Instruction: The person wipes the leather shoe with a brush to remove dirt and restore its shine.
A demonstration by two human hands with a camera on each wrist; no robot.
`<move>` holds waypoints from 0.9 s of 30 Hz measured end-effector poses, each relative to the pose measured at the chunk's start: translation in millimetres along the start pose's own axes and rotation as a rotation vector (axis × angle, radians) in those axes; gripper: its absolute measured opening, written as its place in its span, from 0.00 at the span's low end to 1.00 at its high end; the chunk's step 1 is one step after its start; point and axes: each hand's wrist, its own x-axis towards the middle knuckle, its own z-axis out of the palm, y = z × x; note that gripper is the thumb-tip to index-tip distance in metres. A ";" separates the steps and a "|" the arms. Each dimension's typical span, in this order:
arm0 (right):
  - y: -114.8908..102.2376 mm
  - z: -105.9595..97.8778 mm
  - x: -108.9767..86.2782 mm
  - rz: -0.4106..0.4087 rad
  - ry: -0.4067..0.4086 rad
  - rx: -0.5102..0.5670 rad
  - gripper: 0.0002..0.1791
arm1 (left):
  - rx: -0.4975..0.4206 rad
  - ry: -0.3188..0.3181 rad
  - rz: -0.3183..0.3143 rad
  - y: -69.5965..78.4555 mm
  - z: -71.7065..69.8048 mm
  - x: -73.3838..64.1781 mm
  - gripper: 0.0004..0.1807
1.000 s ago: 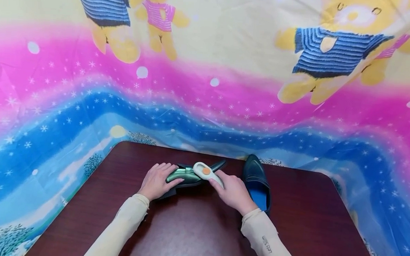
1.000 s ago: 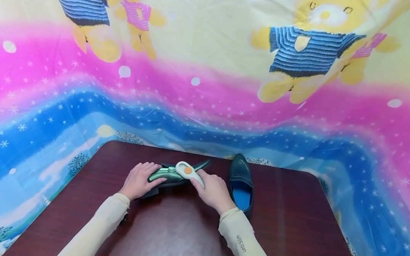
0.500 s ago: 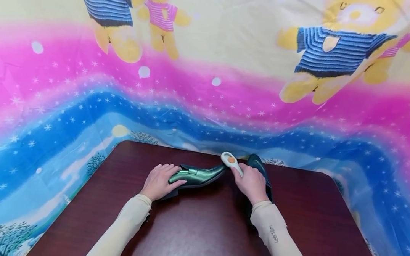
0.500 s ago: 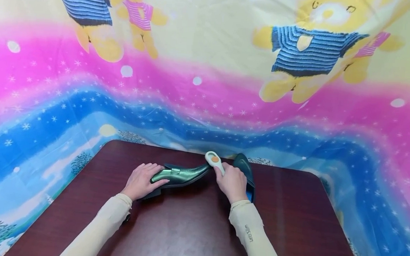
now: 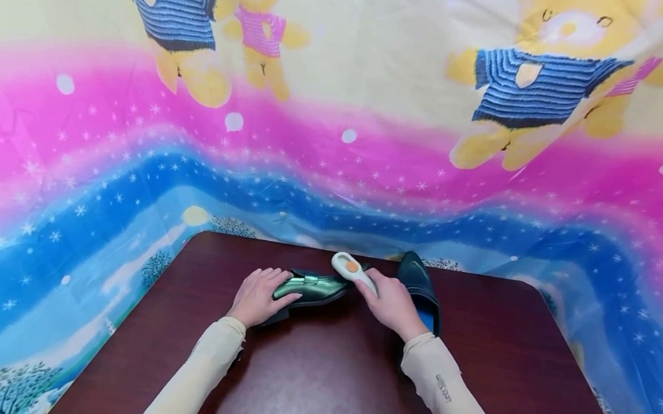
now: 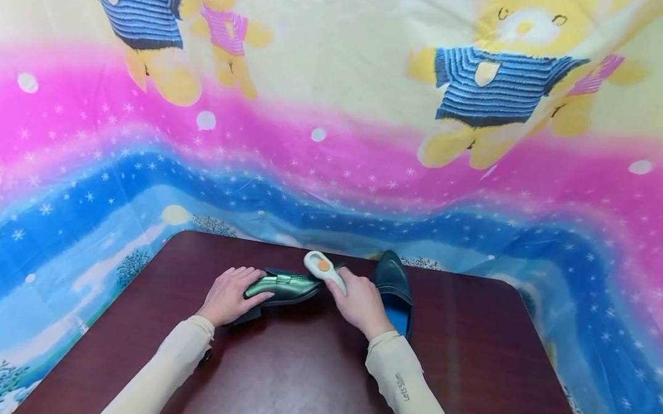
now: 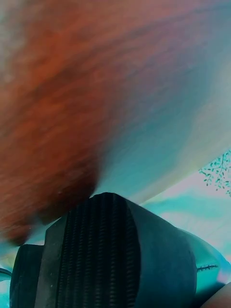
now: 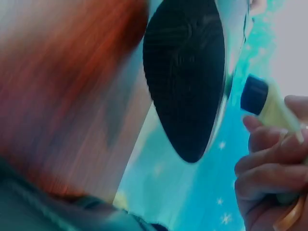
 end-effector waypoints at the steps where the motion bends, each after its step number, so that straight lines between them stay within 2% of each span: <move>1: -1.8 2.4 -1.4 -0.021 -0.019 0.009 0.17 | -0.004 -0.003 -0.007 -0.3 0.4 0.1 0.27; 6: -7.3 13.9 -8.3 -0.108 -0.051 -0.027 0.17 | -0.024 -0.029 -0.041 -3.4 1.4 2.3 0.27; 10: -6.5 16.9 -9.9 -0.164 -0.008 -0.086 0.15 | -0.050 -0.036 -0.059 -5.3 -0.4 3.9 0.26; 12: -3.5 14.8 -7.6 -0.164 0.034 -0.108 0.15 | -0.054 -0.034 -0.066 -6.3 -0.9 4.7 0.27; 15: 4.5 9.5 -3.2 -0.106 0.115 -0.155 0.15 | -0.058 -0.039 -0.075 -7.4 -1.1 3.9 0.27; 19: 17.5 0.0 1.0 0.026 0.193 -0.237 0.16 | -0.052 -0.053 -0.061 -6.5 -0.7 4.1 0.27; 22: 21.6 -4.4 2.5 0.080 0.186 -0.249 0.17 | -0.047 -0.046 -0.050 -5.4 -0.6 3.8 0.27; 27: 15.5 -6.5 1.2 0.103 0.142 -0.223 0.19 | -0.060 -0.015 -0.041 -4.4 -0.7 1.9 0.27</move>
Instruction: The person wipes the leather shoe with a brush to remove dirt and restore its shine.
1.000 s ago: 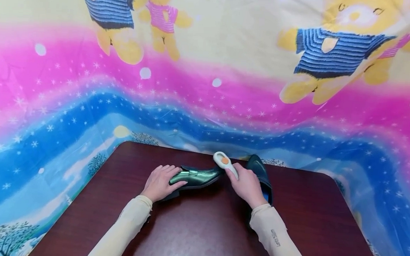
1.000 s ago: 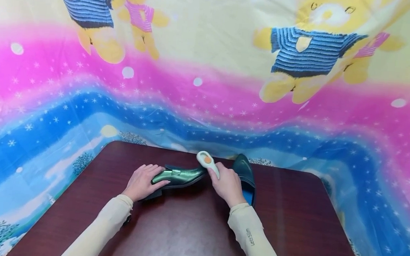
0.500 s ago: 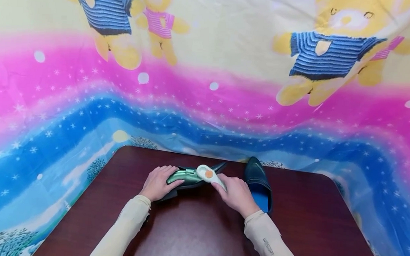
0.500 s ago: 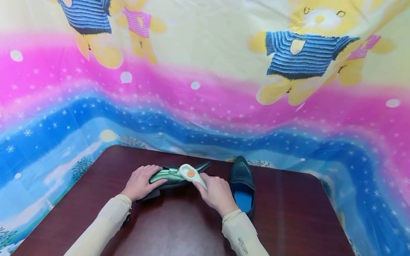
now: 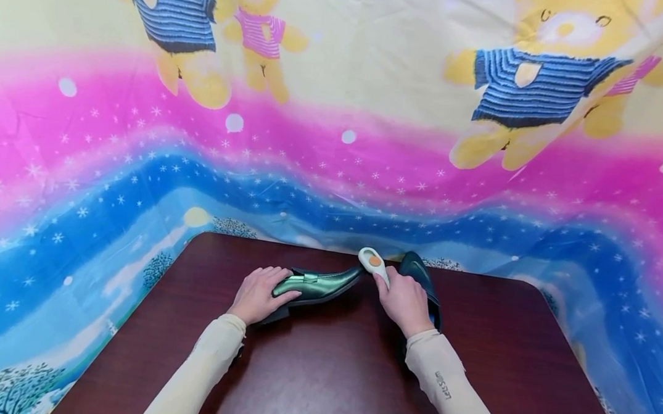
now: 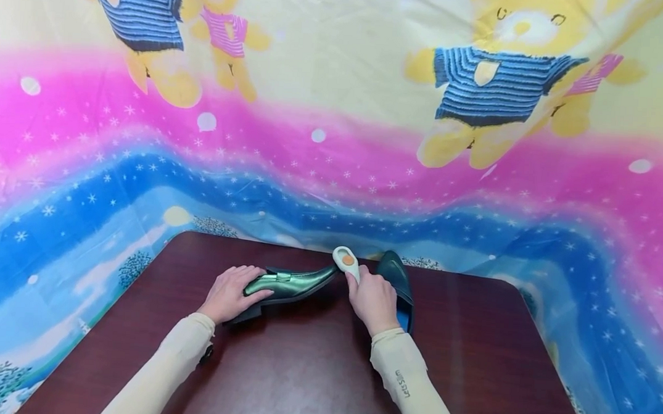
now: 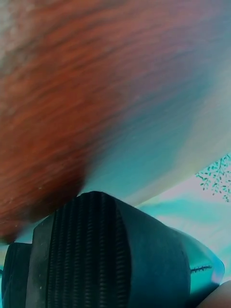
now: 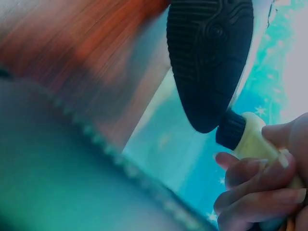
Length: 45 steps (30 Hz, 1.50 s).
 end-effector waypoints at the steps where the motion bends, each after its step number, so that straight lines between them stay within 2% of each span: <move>1: -1.7 -0.5 -0.8 0.003 -0.004 0.005 0.19 | -0.005 0.008 0.003 0.2 -0.1 0.1 0.27; 5: -9.6 -1.7 -3.7 0.010 -0.021 0.053 0.18 | -0.047 0.051 0.038 2.8 -1.5 1.8 0.23; 8: -15.9 -1.7 -5.2 0.007 -0.044 0.099 0.19 | -0.062 0.103 0.095 6.8 -2.2 4.1 0.20; 11: -23.0 2.0 -6.7 0.007 -0.070 0.131 0.19 | -0.004 0.149 0.178 12.4 0.6 5.6 0.16; 14: -29.5 10.4 -9.8 0.020 -0.099 0.164 0.19 | 0.104 0.173 0.261 17.4 4.5 6.6 0.13; 17: -33.2 21.4 -13.5 0.043 -0.143 0.194 0.19 | 0.201 0.176 0.311 21.8 8.0 6.1 0.13; 21: -32.8 34.9 -19.0 0.072 -0.210 0.217 0.19 | 0.271 0.144 0.345 30.3 12.0 1.9 0.15; 25: -31.8 45.2 -25.2 0.081 -0.248 0.200 0.19 | 0.303 0.111 0.378 38.7 11.2 -2.6 0.17; 28: -32.4 52.1 -29.7 0.080 -0.263 0.190 0.19 | 0.292 0.108 0.390 38.2 5.6 -3.3 0.18; 30: -33.3 55.5 -32.1 0.076 -0.269 0.207 0.18 | 0.277 0.113 0.362 34.3 -0.1 -3.3 0.20; 31: -34.0 56.9 -33.1 0.077 -0.272 0.219 0.18 | 0.267 0.112 0.325 31.9 -3.5 -3.6 0.21; 33: -34.9 59.1 -34.2 0.075 -0.277 0.234 0.18 | 0.241 0.088 0.209 26.5 -9.4 -5.0 0.28; 36: -35.8 60.9 -35.2 0.071 -0.281 0.237 0.17 | 0.215 -0.011 0.012 20.8 -14.1 -7.5 0.42; 38: -36.3 61.7 -35.5 0.063 -0.280 0.215 0.17 | 0.193 -0.094 -0.076 19.6 -15.3 -8.0 0.48; 41: -35.8 62.7 -34.6 0.044 -0.251 0.166 0.19 | 0.171 -0.170 -0.124 20.0 -16.3 -6.6 0.49; 45: -32.1 64.4 -31.2 0.022 -0.183 0.089 0.20 | 0.188 -0.165 -0.121 19.6 -17.0 -4.8 0.45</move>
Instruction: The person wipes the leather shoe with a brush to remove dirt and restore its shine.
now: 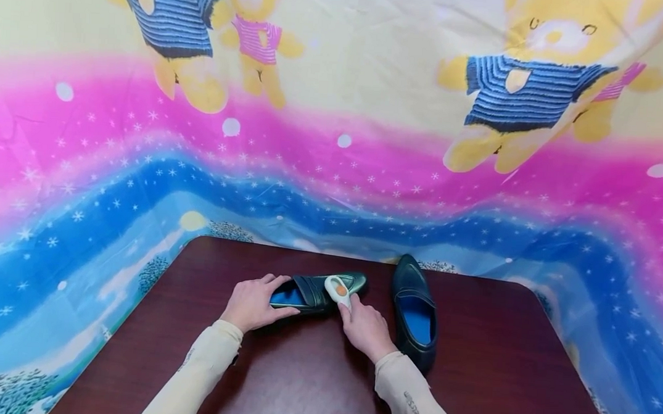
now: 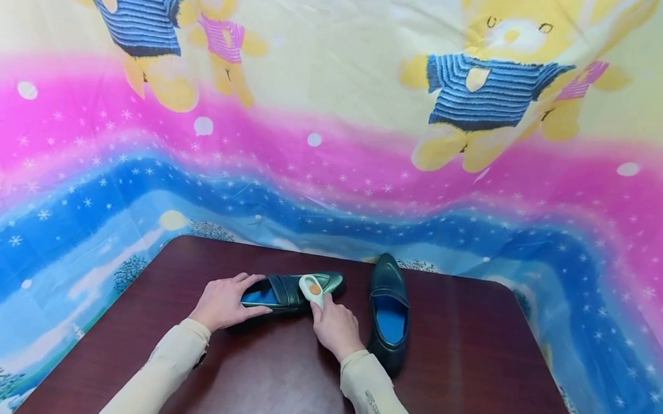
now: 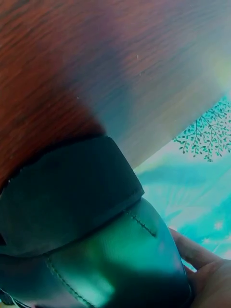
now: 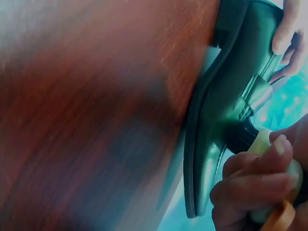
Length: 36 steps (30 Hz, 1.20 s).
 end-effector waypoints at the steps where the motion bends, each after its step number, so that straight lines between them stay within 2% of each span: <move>1: 1.8 0.2 1.2 0.002 0.024 -0.024 0.19 | 0.008 0.007 0.003 -0.6 0.0 0.0 0.44; 5: 9.0 -1.0 6.0 0.050 0.169 -0.125 0.19 | 0.007 0.020 0.022 -1.8 0.4 0.0 0.42; 8: 13.3 -1.5 9.2 0.098 0.262 -0.162 0.21 | 0.010 0.031 0.028 -1.9 0.7 -0.1 0.42; 12: 15.2 -2.3 12.8 0.120 0.296 -0.160 0.22 | 0.016 0.051 0.038 -0.9 -0.3 1.1 0.40; 15: 14.4 -4.9 14.8 0.138 0.281 -0.142 0.22 | 0.007 0.057 0.048 -0.2 -1.1 2.1 0.40; 17: 12.3 -6.5 15.1 0.134 0.243 -0.115 0.21 | 0.004 0.055 0.047 -0.2 -1.3 1.8 0.40; 22: -0.6 -6.2 13.5 0.025 0.064 0.050 0.19 | 0.021 0.048 0.034 -1.6 1.0 -0.2 0.40; 25: -8.8 -4.3 13.0 -0.008 0.000 0.109 0.21 | 0.013 0.051 0.034 -1.0 3.4 -0.8 0.40; 32: -10.1 -9.5 16.9 0.015 0.018 0.039 0.24 | 0.016 0.043 0.038 0.7 5.0 0.6 0.40; 36: -1.2 -11.6 22.9 0.025 0.084 -0.094 0.25 | 0.015 0.043 0.031 -2.4 3.5 0.2 0.40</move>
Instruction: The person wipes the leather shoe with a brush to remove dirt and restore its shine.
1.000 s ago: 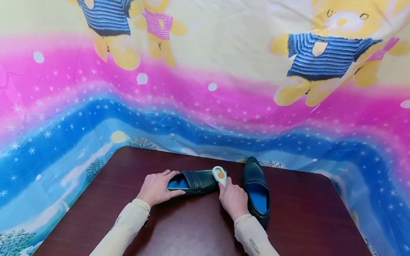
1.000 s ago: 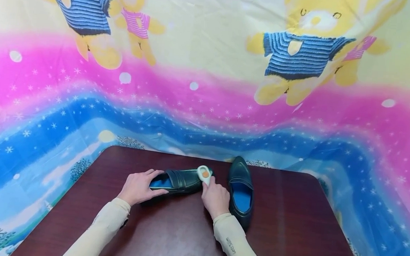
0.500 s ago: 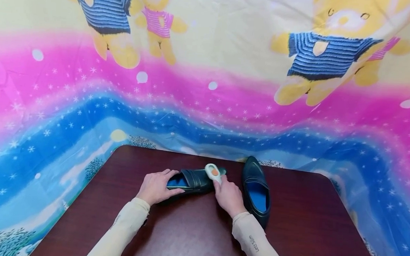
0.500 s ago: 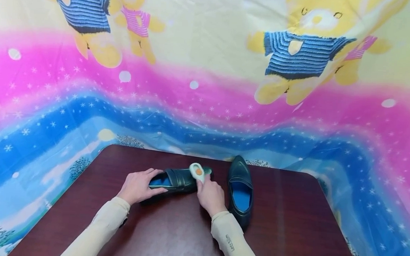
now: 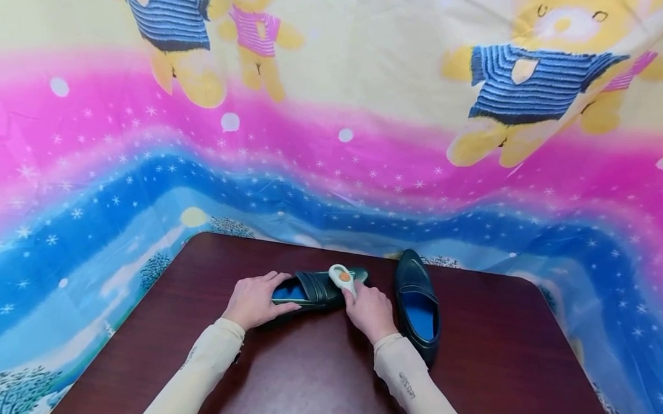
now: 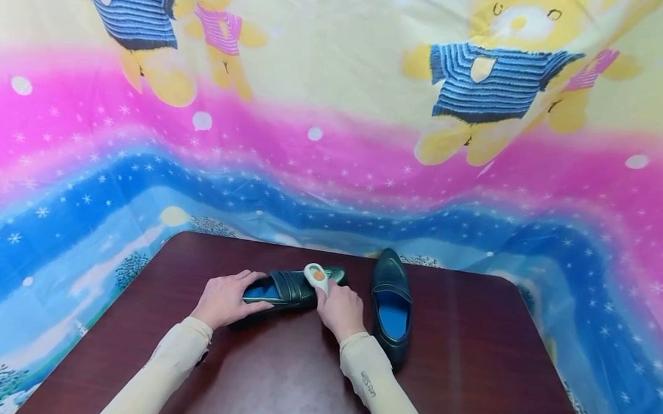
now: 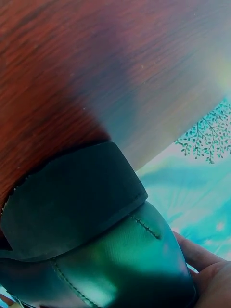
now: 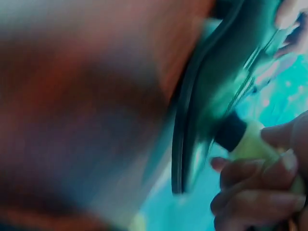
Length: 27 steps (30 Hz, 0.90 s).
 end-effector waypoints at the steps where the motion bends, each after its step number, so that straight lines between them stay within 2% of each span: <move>1: 3.0 -0.9 1.9 0.011 0.032 -0.035 0.25 | -0.003 0.002 0.000 -0.3 -0.3 0.2 0.40; 4: 12.1 -3.8 6.9 0.059 0.141 -0.122 0.23 | -0.008 0.004 -0.002 -0.8 -1.4 0.5 0.40; 6: 16.4 -4.7 9.2 0.084 0.186 -0.136 0.22 | -0.005 0.004 -0.007 -1.2 -1.9 0.4 0.40; 10: 19.5 -4.7 11.0 0.092 0.187 -0.132 0.24 | 0.003 0.010 -0.012 -1.8 -2.7 -0.7 0.40; 16: 11.9 -4.4 10.0 0.100 0.107 -0.043 0.22 | 0.012 0.003 0.002 -1.8 -1.0 -3.0 0.40; 23: -13.7 1.0 10.6 0.002 -0.125 0.265 0.20 | 0.012 0.022 -0.001 -1.3 -0.2 -3.0 0.39; 27: -21.7 4.5 12.4 -0.030 -0.122 0.280 0.18 | 0.012 0.023 0.011 -1.3 0.6 -1.4 0.40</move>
